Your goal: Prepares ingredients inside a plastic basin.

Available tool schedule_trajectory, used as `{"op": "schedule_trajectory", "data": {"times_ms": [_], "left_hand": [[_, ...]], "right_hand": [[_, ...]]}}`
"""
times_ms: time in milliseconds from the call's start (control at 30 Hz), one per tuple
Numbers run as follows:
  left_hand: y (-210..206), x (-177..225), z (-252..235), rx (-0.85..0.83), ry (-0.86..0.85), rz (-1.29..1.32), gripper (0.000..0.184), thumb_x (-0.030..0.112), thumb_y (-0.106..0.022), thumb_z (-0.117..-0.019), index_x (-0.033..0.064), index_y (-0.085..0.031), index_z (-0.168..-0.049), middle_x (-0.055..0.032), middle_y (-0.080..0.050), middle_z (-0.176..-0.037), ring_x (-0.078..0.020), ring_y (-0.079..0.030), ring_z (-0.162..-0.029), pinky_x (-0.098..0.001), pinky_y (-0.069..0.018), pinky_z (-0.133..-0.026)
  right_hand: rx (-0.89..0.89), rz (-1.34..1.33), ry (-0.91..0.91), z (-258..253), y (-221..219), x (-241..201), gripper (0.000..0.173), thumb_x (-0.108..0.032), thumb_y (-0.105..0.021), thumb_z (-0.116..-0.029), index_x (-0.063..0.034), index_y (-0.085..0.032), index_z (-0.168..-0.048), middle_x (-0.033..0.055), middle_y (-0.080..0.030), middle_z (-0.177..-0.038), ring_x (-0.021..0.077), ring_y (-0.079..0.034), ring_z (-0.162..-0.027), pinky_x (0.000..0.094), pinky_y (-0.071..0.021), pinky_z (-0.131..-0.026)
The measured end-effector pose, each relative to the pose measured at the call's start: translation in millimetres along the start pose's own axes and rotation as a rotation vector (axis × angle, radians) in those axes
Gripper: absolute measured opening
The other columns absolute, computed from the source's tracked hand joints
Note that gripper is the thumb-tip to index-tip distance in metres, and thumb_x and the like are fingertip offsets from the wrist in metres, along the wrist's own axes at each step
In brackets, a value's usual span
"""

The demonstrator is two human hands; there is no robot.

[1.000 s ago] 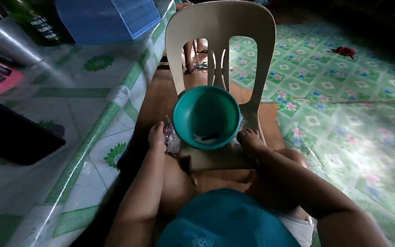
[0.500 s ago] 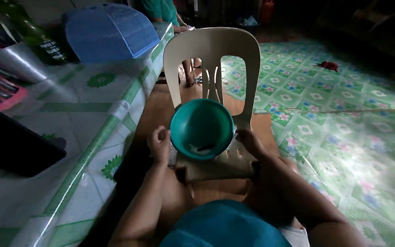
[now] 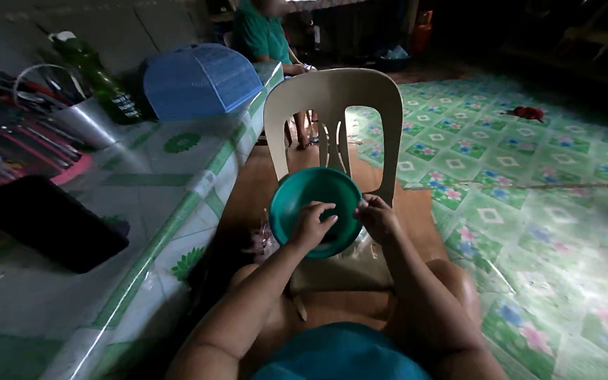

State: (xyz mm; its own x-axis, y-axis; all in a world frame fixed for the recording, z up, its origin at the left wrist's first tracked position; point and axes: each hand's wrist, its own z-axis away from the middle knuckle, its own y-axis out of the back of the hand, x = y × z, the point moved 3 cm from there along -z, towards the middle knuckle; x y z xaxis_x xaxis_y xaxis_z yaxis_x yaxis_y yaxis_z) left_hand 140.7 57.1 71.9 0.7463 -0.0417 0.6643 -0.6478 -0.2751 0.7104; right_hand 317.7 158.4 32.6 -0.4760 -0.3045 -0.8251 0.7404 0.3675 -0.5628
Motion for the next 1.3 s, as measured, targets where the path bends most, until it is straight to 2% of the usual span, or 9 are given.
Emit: {"op": "schedule_trajectory", "data": {"times_ms": [133,333,533,633,833,967,1033,1200,1300], "left_hand": [[-8.3,10.2,-20.2,-0.066,-0.036,-0.012,0.044,0.023,-0.064,-0.1012,0.0089,-0.058,-0.143,-0.0125,-0.065,-0.132,-0.0247,-0.059,-0.126,-0.0442,-0.0452,-0.111],[-7.4,30.0,-41.1,-0.038,-0.138,-0.037,0.05,0.011,-0.072,-0.0944,0.0092,-0.059,-0.142,-0.0115,-0.068,-0.125,-0.024,-0.063,-0.118,-0.0438,-0.0497,-0.105],[-4.5,39.5,-35.0,-0.135,-0.426,0.017,0.019,0.021,-0.072,-0.0945,0.0148,-0.08,-0.111,-0.0085,-0.066,-0.125,-0.0231,-0.057,-0.122,-0.0432,-0.0465,-0.107],[0.8,42.7,-29.7,-0.067,-0.302,0.093,0.014,0.017,-0.072,-0.0953,0.0066,-0.079,-0.101,-0.0076,-0.07,-0.111,-0.0176,-0.063,-0.109,-0.0373,-0.0519,-0.099],[3.3,42.2,-16.5,0.033,0.241,0.411,0.026,0.028,-0.067,-0.101,0.0037,-0.074,-0.107,-0.0058,-0.071,-0.096,-0.0135,-0.065,-0.09,-0.0347,-0.0532,-0.088],[3.3,43.7,-8.7,0.014,0.266,0.447,0.026,0.028,-0.067,-0.1006,0.0029,-0.074,-0.104,-0.0057,-0.073,-0.095,-0.0135,-0.067,-0.091,-0.035,-0.0537,-0.089],[1.7,43.4,-6.1,-0.004,0.266,0.426,0.027,0.028,-0.068,-0.0998,0.0029,-0.074,-0.105,-0.0067,-0.074,-0.097,-0.0141,-0.068,-0.094,-0.0376,-0.0543,-0.091],[-0.6,40.3,-4.2,-0.013,0.269,0.392,0.027,0.03,-0.069,-0.0991,0.0046,-0.075,-0.102,-0.0061,-0.072,-0.095,-0.0128,-0.066,-0.091,-0.0369,-0.0532,-0.088],[-1.4,39.2,-3.6,0.036,0.255,0.469,0.03,0.029,-0.061,-0.1041,0.0043,-0.073,-0.117,-0.0076,-0.073,-0.109,-0.0158,-0.067,-0.103,-0.0375,-0.053,-0.095]], "right_hand": [[-0.07,-0.055,-0.038,2.9,-7.2,-1.5,0.022,0.006,-0.049,-0.1009,0.0007,-0.05,-0.122,0.0098,-0.065,-0.091,0.0206,-0.069,-0.077,0.0405,-0.0612,-0.079],[-0.105,-0.129,-0.062,9.4,-12.0,-6.0,0.015,0.002,-0.044,-0.1038,-0.0045,-0.053,-0.115,0.0064,-0.065,-0.087,0.018,-0.067,-0.075,0.0378,-0.0599,-0.077],[-0.12,-0.07,-0.105,17.1,-14.3,-5.4,0.015,0.003,-0.045,-0.1032,-0.0043,-0.055,-0.112,0.007,-0.067,-0.088,0.0163,-0.067,-0.076,0.0344,-0.0588,-0.073],[-0.134,-0.013,-0.096,19.6,-19.3,-3.3,0.014,0.004,-0.05,-0.1015,-0.0038,-0.056,-0.111,0.0064,-0.066,-0.088,0.0158,-0.066,-0.075,0.035,-0.059,-0.074],[-0.244,0.207,-0.081,19.7,-25.0,2.8,0.016,0.005,-0.058,-0.0974,-0.0011,-0.055,-0.112,0.0065,-0.066,-0.095,0.0164,-0.067,-0.084,0.0371,-0.0597,-0.083],[-0.371,0.359,0.011,20.9,-22.5,3.3,0.03,-0.01,-0.06,-0.0933,-0.0003,-0.06,-0.121,0.0071,-0.067,-0.113,0.0132,-0.063,-0.104,0.034,-0.0527,-0.095],[-0.394,0.442,0.026,26.3,-23.2,-2.3,0.029,-0.018,-0.06,-0.0984,-0.0011,-0.061,-0.122,0.0059,-0.068,-0.114,0.011,-0.063,-0.108,0.032,-0.0512,-0.099],[-0.33,0.677,0.12,31.7,-26.6,-6.3,0.016,-0.016,-0.063,-0.1021,-0.001,-0.068,-0.101,0.0006,-0.067,-0.091,0.0042,-0.063,-0.085,0.0266,-0.0541,-0.085],[-0.339,0.724,0.077,34.3,-28.6,-6.9,0.016,-0.015,-0.061,-0.1027,-0.0003,-0.067,-0.101,0.0009,-0.067,-0.09,0.0043,-0.063,-0.084,0.0261,-0.0544,-0.084]]}}
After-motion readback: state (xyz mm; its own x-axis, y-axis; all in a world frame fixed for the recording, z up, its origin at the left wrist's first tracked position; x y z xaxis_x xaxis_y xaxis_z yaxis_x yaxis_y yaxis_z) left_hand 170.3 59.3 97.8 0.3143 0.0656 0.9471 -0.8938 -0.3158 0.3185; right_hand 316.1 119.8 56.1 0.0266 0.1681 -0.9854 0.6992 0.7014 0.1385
